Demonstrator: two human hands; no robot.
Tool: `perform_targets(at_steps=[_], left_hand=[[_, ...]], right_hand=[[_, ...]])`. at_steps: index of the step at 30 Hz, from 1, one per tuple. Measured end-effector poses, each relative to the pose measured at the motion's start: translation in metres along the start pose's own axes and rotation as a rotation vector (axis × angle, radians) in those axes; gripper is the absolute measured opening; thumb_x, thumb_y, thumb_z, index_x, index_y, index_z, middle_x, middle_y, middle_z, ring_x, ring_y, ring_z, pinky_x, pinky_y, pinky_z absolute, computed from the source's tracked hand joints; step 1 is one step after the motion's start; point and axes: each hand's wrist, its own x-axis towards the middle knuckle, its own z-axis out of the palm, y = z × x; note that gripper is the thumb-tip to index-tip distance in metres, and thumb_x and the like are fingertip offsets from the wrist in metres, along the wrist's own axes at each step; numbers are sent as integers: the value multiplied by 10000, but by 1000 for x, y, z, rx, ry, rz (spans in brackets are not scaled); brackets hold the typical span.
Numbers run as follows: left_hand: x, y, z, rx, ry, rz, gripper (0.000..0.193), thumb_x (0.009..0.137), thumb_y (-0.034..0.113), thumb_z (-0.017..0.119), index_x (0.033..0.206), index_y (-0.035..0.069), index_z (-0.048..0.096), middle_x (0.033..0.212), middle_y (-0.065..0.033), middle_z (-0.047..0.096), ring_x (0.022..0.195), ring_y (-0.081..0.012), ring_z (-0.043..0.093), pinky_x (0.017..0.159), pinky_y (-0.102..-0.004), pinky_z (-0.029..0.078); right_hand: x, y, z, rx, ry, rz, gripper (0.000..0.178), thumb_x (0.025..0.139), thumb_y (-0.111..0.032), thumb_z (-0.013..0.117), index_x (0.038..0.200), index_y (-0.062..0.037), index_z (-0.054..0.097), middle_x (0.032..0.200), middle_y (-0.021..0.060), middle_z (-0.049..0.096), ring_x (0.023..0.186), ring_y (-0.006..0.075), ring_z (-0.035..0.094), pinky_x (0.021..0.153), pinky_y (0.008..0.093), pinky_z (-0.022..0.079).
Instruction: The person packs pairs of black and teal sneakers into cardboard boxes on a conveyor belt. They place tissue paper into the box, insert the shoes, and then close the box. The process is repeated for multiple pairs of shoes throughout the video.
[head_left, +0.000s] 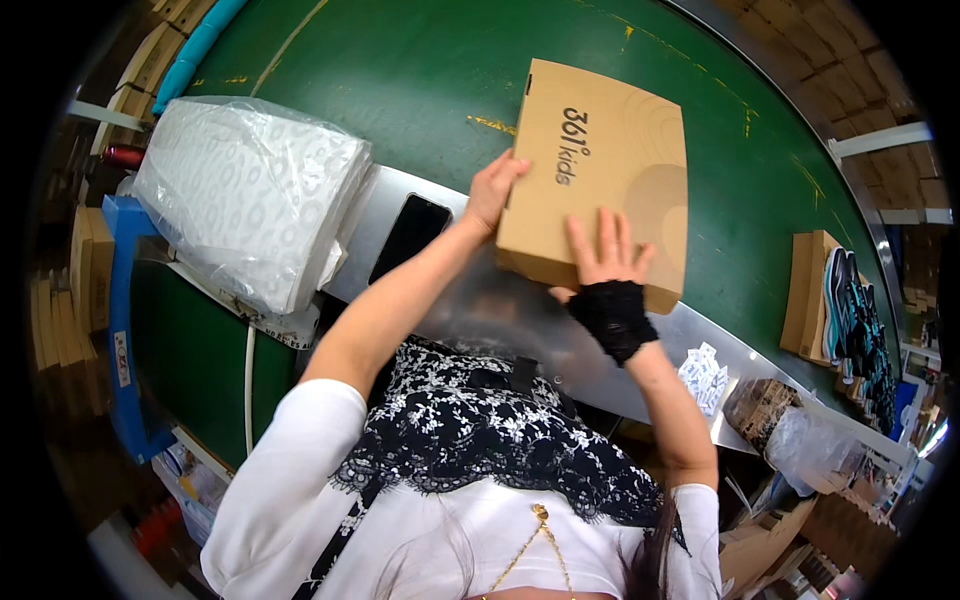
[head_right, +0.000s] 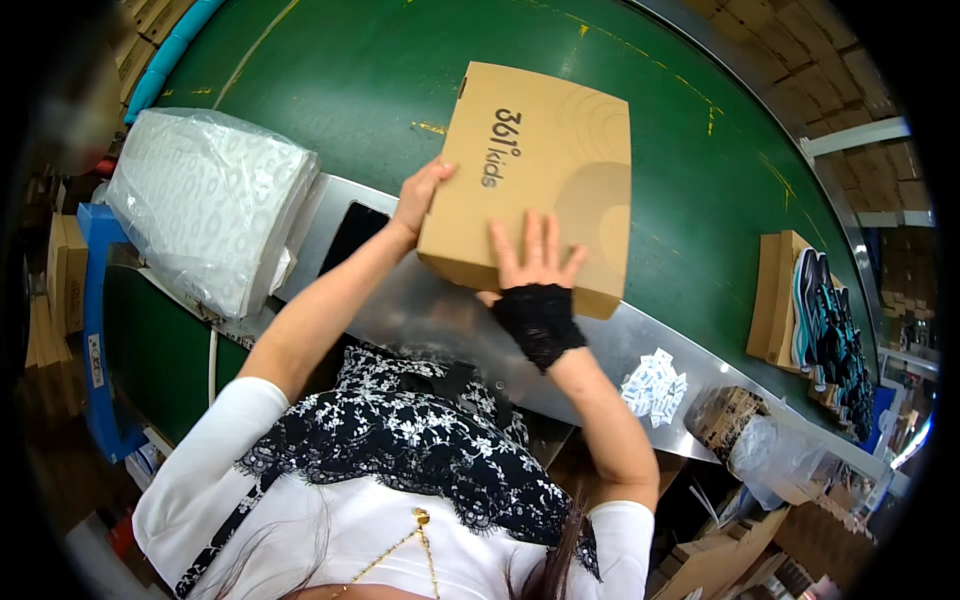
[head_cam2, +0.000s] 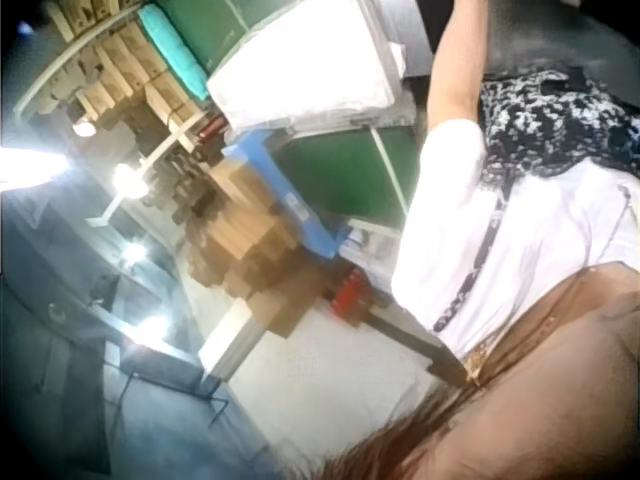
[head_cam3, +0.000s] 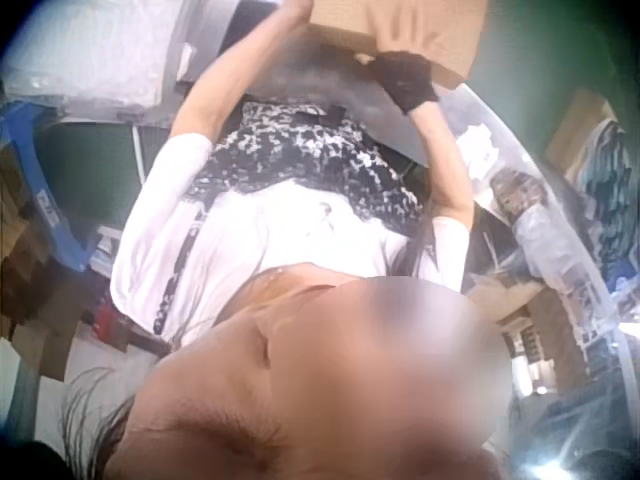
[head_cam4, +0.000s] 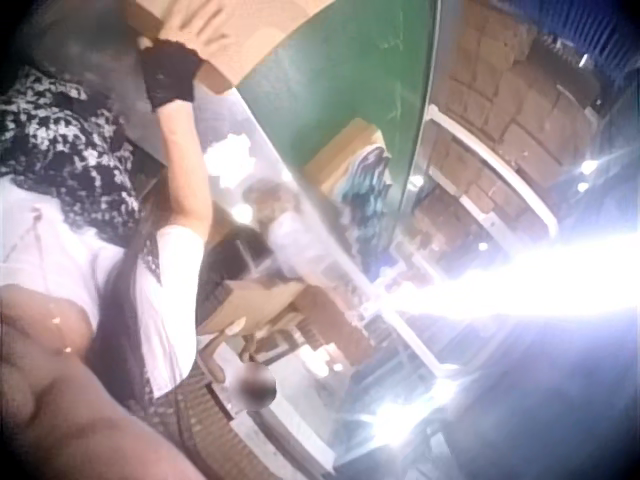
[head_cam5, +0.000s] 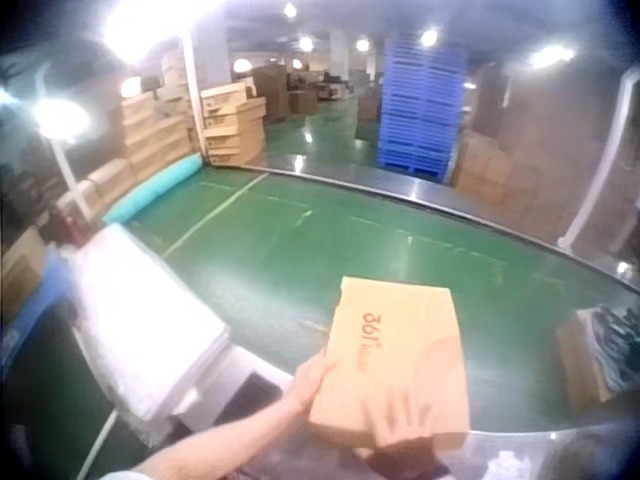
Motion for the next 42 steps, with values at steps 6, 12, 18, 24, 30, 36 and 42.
perform_targets(at_steps=[6,12,18,24,30,36,42], left_hand=[[-36,-13,-7,119,43,168,416,823,267,479,1124,-18,508,1055,-79,546,903,-109,502,783,-219,405],[-63,-25,-14,74,47,60,447,833,263,474,1191,-4,469,1098,-66,540,966,-105,493,819,-222,399],[-80,-4,-13,-224,-14,-89,480,829,299,444,1201,-4,429,1098,-116,536,972,-182,543,816,-264,432],[-93,61,16,-223,91,-306,528,783,413,475,1117,4,492,997,-124,573,885,-202,570,760,-296,466],[-172,99,-112,-523,70,306,304,866,310,392,956,65,549,904,-109,601,812,-219,595,697,-336,509],[-281,158,-182,-615,764,598,723,740,507,467,1331,137,275,1327,-160,313,1165,-375,377,959,-554,263],[-215,53,-166,323,913,360,577,794,283,596,1250,-2,387,1149,-160,507,1003,-267,528,841,-343,426]], right_hand=[[-12,-21,45,47,569,-240,398,707,-161,546,1098,-89,550,1168,242,483,1092,383,460,829,479,357],[-35,-28,46,16,434,-242,534,659,-215,626,1168,-116,499,1230,234,432,1143,383,413,862,453,362],[-54,78,36,307,561,314,658,658,-312,693,1184,-15,435,1202,236,437,1100,364,435,887,430,377],[-45,73,-47,908,134,356,481,749,-281,654,1094,19,504,892,129,624,802,195,600,735,289,464],[-31,20,-47,1318,49,-43,526,784,-193,601,1250,-39,413,1147,129,538,1023,192,529,843,286,407],[-56,45,75,455,123,94,566,721,-323,647,1180,-52,457,1246,202,417,1151,349,393,921,459,328],[-86,54,147,73,340,149,530,700,-310,612,1157,-78,477,1298,163,375,1198,287,342,912,463,253]])
